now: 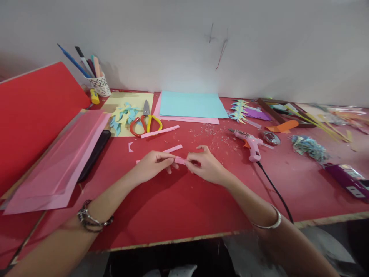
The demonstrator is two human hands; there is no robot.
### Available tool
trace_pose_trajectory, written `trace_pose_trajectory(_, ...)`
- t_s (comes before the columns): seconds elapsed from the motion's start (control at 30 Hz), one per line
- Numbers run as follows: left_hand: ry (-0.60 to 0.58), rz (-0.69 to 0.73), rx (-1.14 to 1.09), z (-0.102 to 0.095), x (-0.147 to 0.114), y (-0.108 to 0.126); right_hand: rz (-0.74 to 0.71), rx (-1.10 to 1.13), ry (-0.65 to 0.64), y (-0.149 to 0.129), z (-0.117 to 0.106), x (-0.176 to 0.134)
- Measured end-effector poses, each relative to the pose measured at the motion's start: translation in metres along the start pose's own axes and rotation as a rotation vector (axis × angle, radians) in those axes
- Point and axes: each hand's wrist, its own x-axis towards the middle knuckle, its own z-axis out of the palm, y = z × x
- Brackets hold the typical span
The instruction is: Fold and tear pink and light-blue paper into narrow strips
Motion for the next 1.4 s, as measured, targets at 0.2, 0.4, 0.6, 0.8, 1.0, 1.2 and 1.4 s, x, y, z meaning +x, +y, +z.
trace_pose_trajectory(0.2,0.032,0.037,-0.054,0.0009,0.0013,-0.0019,-0.003,0.007,-0.003,-0.0003,0.0001,-0.0006)
trace_pose_trajectory(0.4,0.065,0.038,-0.013,0.0027,0.0005,-0.0011,0.008,0.015,-0.019,-0.0013,-0.0004,-0.0007)
trace_pose_trajectory(0.6,0.068,0.050,0.004,0.0031,0.0002,-0.0019,0.014,0.018,-0.025,-0.0019,-0.0002,-0.0003)
trace_pose_trajectory(0.8,0.082,0.048,-0.016,0.0031,0.0015,-0.0022,0.013,0.011,-0.006,-0.0002,0.0012,0.0000)
trace_pose_trajectory(1.0,0.090,0.036,-0.022,0.0034,0.0009,-0.0024,0.016,0.010,-0.012,0.0005,0.0011,-0.0006)
trace_pose_trajectory(1.2,0.099,0.024,0.000,0.0027,0.0013,-0.0030,0.016,0.013,-0.022,0.0000,0.0005,-0.0002)
trace_pose_trajectory(1.4,0.118,0.012,-0.004,0.0012,0.0020,-0.0056,0.028,0.017,-0.035,0.0016,0.0009,0.0002)
